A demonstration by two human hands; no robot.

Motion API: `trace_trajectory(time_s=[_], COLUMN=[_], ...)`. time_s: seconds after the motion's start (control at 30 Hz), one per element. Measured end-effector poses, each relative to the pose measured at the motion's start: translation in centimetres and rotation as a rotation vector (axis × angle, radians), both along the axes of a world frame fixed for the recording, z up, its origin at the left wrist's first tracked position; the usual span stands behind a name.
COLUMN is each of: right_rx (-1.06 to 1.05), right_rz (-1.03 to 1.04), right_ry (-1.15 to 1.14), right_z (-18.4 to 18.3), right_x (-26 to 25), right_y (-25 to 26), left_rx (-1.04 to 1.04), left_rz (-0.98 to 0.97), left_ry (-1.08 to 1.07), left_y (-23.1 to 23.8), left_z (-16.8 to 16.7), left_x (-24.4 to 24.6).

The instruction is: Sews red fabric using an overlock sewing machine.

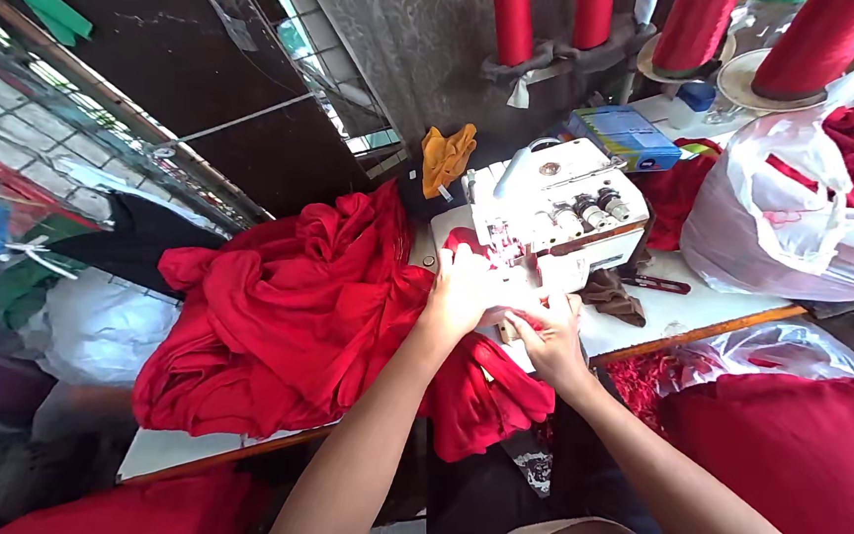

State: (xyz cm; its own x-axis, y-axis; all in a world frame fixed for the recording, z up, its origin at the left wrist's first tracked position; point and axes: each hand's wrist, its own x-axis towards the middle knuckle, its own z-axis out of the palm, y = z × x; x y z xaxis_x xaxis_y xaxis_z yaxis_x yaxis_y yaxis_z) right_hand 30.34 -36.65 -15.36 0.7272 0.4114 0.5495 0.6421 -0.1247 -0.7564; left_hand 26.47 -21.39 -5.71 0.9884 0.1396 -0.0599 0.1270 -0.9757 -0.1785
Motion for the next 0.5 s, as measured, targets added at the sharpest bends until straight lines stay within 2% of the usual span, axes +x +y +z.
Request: trace_trajectory(time_s=[0.1, 0.17, 0.2, 0.27, 0.3, 0.37, 0.43, 0.5], right_rx=[0.057, 0.070, 0.079, 0.091, 0.081, 0.005, -0.018, 0.022], right_rz=[0.087, 0.100, 0.073, 0.000, -0.046, -0.140, -0.137, -0.062], right_ry=[-0.003, 0.027, 0.057, 0.173, 0.220, 0.155, 0.018, -0.015], right_z=[-1.0, -1.8, -2.2, -3.4, -4.0, -4.4, -3.9, -4.5], right_x=[-0.8, -0.3, 0.2, 1.5, 2.1, 3.2, 3.7, 3.9], right_y=[-1.5, -2.8, -3.3, -3.8, -4.1, -4.3, -4.2, -4.9], left_rx=[0.094, -0.089, -0.165, -0.316, -0.394, -0.523, -0.622, -0.817], left_rz=[0.355, 0.547, 0.507, 0.240, 0.122, -0.018, -0.213, -0.442], left_ry=[0.188, 0.118, 0.080, 0.071, 0.049, -0.040, -0.063, 0.041], left_y=[-2.2, -5.4, -7.2, -10.3, -11.1, -10.5, -8.3, -6.0], left_z=[1.8, 3.6, 3.7, 1.9, 0.3, -2.6, -2.3, -0.1], left_x=[-0.5, -2.8, -3.8, -3.4, -2.1, 0.6, 0.8, -1.5])
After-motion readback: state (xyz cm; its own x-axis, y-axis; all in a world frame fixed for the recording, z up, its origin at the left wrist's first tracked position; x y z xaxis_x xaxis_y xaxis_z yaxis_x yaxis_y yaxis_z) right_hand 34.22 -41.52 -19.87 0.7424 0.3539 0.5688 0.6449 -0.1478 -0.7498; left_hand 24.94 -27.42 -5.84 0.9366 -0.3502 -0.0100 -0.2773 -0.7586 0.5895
